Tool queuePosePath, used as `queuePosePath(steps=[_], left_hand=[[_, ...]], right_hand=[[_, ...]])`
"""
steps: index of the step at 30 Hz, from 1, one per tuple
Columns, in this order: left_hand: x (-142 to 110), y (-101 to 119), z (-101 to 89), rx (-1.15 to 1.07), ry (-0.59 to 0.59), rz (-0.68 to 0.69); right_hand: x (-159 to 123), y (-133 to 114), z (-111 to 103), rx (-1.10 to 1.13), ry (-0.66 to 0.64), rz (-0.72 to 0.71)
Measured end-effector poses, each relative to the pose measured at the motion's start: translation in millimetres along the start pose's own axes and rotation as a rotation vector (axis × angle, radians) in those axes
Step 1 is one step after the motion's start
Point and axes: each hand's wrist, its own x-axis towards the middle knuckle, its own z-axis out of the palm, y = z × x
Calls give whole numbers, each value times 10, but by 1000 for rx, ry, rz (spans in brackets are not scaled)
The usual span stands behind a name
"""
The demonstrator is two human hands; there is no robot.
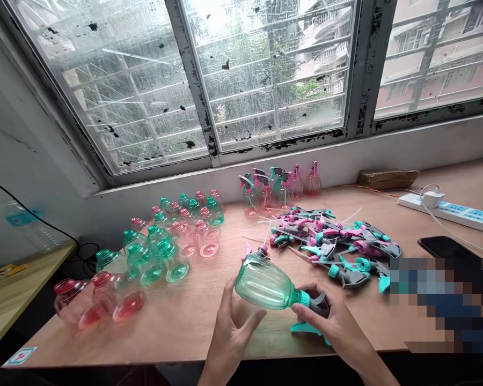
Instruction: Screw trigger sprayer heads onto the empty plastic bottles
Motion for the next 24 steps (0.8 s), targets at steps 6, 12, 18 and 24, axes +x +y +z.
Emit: queuePosePath(steps=[6, 12, 18, 24], left_hand=[[-5, 0, 12, -15, 50, -19], [-3, -39, 10, 15, 61, 107], [-12, -61, 4, -17, -12, 89], [-19, -35, 13, -113, -3, 72]], right_hand=[[-11, -38, 18, -18, -32, 0], [2, 14, -3, -54, 11, 3], [5, 59, -11, -75, 7, -12], [16, 53, 5, -98, 50, -50]])
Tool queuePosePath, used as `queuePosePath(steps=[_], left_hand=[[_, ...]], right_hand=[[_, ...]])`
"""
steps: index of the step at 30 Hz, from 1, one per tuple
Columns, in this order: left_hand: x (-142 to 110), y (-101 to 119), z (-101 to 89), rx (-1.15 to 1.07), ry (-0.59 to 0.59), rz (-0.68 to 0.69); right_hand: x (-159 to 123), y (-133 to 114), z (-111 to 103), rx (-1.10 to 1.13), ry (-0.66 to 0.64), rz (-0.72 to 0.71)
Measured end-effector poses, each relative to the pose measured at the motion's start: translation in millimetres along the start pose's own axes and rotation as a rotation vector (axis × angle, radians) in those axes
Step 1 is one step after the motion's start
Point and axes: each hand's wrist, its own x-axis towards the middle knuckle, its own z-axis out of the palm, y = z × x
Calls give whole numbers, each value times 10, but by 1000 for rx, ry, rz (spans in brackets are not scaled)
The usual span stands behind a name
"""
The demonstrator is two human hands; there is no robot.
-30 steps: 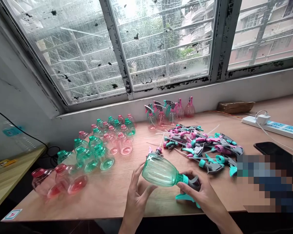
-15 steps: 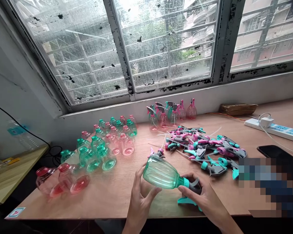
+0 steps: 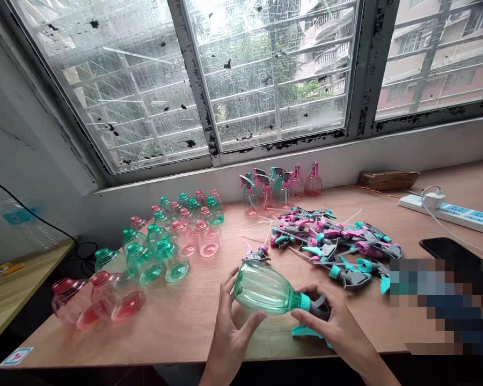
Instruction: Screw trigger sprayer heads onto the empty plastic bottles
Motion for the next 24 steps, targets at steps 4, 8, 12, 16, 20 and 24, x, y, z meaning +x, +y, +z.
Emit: queuePosePath(steps=[4, 8, 12, 16, 20, 24], left_hand=[[10, 12, -5, 20, 10, 23], [15, 7, -8, 30, 37, 9], [12, -9, 1, 51, 67, 27], [-1, 7, 10, 77, 94, 2], [-9, 31, 17, 86, 97, -17], [-6, 26, 22, 78, 98, -27]], right_hand=[[3, 21, -8, 38, -5, 31], [5, 50, -14, 34, -10, 33], [14, 54, -4, 34, -2, 14], [29, 77, 4, -5, 1, -5], [30, 94, 12, 1, 21, -11], [11, 65, 28, 20, 38, 15]])
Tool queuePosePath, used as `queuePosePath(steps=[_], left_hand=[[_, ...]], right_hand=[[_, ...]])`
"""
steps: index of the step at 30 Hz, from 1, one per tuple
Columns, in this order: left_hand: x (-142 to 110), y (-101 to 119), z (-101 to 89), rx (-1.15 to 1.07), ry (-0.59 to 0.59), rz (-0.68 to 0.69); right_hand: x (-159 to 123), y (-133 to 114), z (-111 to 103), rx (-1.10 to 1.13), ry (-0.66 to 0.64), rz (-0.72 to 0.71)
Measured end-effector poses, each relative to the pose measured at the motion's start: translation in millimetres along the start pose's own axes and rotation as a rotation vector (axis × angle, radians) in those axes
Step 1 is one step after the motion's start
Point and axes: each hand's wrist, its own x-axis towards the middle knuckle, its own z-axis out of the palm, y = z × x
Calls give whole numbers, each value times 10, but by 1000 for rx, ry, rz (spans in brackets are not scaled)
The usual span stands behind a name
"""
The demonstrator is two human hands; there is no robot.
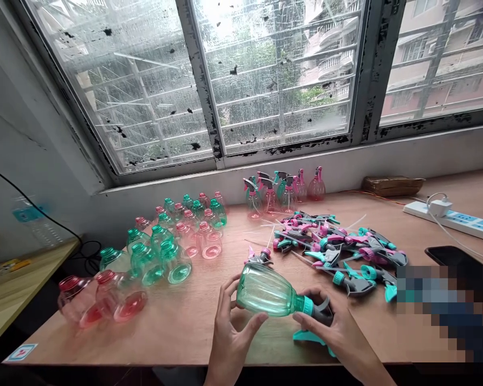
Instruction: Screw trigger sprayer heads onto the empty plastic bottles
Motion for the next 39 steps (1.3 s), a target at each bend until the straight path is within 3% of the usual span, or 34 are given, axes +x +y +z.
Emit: queuePosePath(steps=[6, 14, 19, 26, 32, 39], left_hand=[[19, -45, -13, -86, -47, -12], [23, -53, -20, -40, -25, -20], [4, -69, -42, -54, -96, 33], [2, -107, -7, -268, -93, -82], [41, -36, -37, -45, -65, 39], [14, -93, -31, -62, -122, 4]], right_hand=[[-20, -21, -21, 52, -20, 16], [-17, 7, -54, 65, -62, 19], [-18, 3, -43, 37, -66, 7], [-30, -33, -29, 8, -96, 19], [-25, -42, -53, 27, -49, 16], [-19, -6, -58, 16, -53, -4]])
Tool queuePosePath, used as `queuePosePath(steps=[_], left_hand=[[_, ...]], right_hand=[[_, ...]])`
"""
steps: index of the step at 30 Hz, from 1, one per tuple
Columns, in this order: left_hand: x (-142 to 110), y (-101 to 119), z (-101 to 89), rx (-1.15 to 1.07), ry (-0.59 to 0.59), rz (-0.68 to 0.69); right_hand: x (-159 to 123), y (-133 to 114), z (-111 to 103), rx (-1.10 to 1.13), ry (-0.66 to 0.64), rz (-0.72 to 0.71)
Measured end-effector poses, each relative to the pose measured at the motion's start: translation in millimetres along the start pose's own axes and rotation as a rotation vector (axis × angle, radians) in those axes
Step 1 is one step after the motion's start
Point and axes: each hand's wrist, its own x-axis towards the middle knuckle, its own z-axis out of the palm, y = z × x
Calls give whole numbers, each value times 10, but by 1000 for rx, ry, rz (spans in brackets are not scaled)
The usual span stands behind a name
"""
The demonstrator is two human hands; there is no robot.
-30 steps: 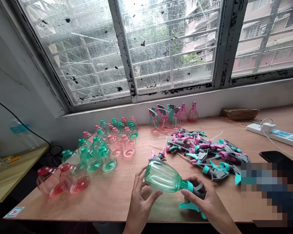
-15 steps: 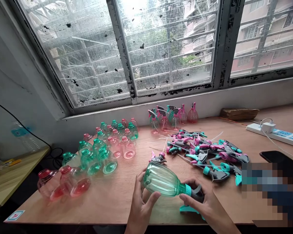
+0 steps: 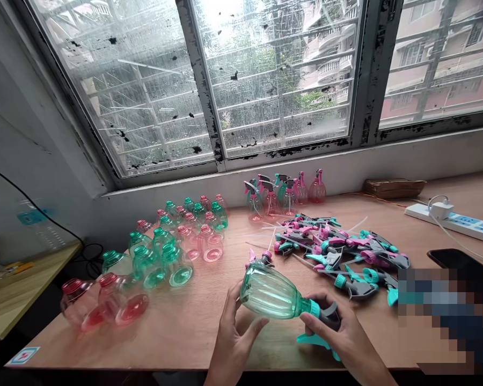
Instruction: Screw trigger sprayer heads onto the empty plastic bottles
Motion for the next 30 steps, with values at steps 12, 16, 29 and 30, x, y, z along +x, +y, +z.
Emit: queuePosePath(steps=[12, 16, 29, 30], left_hand=[[4, 7, 4, -63, 20, -2], [1, -16, 13, -50, 75, 24], [3, 61, -3, -117, 14, -17], [2, 38, -9, -76, 34, 7]], right_hand=[[-5, -23, 7, 41, -30, 12], [-6, -22, 2, 72, -25, 18], [-31, -30, 41, 56, 8, 10], [-30, -31, 34, 63, 9, 12]])
